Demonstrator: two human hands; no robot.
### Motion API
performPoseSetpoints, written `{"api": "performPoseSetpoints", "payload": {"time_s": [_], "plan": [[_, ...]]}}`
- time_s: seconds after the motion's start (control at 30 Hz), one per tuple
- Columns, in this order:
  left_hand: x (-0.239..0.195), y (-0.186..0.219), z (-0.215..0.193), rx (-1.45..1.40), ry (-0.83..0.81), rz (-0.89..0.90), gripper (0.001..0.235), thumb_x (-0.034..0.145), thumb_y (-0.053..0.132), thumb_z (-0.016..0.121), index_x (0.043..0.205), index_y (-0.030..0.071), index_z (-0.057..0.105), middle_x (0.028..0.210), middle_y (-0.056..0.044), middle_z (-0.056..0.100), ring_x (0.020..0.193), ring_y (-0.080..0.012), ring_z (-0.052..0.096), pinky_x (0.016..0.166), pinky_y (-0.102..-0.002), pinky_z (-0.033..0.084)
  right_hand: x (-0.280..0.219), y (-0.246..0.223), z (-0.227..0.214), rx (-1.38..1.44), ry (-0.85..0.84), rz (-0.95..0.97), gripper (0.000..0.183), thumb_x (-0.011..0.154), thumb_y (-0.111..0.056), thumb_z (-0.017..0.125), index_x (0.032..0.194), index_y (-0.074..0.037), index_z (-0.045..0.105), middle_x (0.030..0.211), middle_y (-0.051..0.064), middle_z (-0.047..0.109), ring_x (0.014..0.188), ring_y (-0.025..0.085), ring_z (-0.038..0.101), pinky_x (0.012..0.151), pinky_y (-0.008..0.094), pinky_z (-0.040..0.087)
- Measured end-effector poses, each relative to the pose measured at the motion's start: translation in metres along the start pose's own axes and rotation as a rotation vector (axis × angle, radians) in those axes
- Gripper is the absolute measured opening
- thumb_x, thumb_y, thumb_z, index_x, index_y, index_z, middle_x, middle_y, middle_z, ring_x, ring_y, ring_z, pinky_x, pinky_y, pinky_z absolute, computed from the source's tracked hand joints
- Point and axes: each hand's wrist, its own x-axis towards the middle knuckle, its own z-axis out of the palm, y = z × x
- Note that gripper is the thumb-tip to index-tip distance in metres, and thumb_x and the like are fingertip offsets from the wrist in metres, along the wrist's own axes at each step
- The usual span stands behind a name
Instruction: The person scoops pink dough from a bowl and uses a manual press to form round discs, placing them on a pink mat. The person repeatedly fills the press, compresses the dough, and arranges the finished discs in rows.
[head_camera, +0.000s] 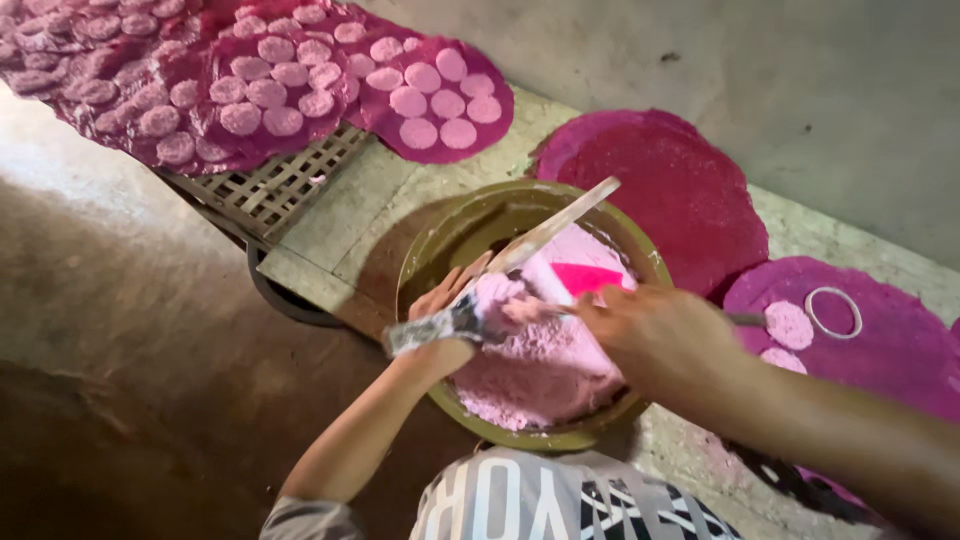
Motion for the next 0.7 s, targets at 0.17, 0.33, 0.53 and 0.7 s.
{"api": "performPoseSetpoints", "payload": {"time_s": [0.17,0.33,0.53,0.7], "plan": [[0.005,0.005,0.008,0.046,0.016,0.045,0.072,0.074,0.003,0.069,0.144,0.012,0.055,0.148,-0.013,0.062,0.114,-0.0354,0.069,0.092,-0.045,0.057,0.027,-0.023,0.011,-0.127,0.009,-0.177,0.044,0.092,-0.007,0.052,0.135,0.002,0.053,0.102,0.022,0.068,0.074,0.025,0.073,0.056,0.033,0.062],[0.012,-0.015,-0.017,-0.178,-0.051,-0.331,0.039,0.091,0.020,0.072,0.128,0.010,0.065,0.119,-0.010,0.072,0.104,-0.0260,0.072,0.089,-0.039,0.057,-0.027,0.025,0.004,0.004,-0.096,0.203,0.038,0.092,-0.014,0.053,0.129,-0.017,0.062,0.092,0.006,0.068,0.072,0.020,0.073,0.059,0.038,0.060],[0.020,-0.005,-0.033,-0.118,0.075,-0.060,0.050,0.085,0.019,0.075,0.130,0.003,0.063,0.130,-0.017,0.065,0.119,-0.0309,0.062,0.097,-0.043,0.053,-0.024,0.028,-0.027,-0.116,0.055,0.114,0.041,0.086,-0.015,0.058,0.126,-0.017,0.064,0.091,0.003,0.066,0.074,0.020,0.071,0.059,0.037,0.058],[0.025,0.001,-0.017,0.027,-0.227,-0.001,0.021,0.092,0.028,0.073,0.112,0.021,0.070,0.130,-0.005,0.069,0.138,-0.0285,0.055,0.099,-0.041,0.054,-0.024,0.039,-0.021,-0.004,0.206,-0.045,0.046,0.076,-0.010,0.062,0.122,-0.010,0.066,0.091,0.006,0.067,0.072,0.024,0.072,0.056,0.040,0.058]]}}
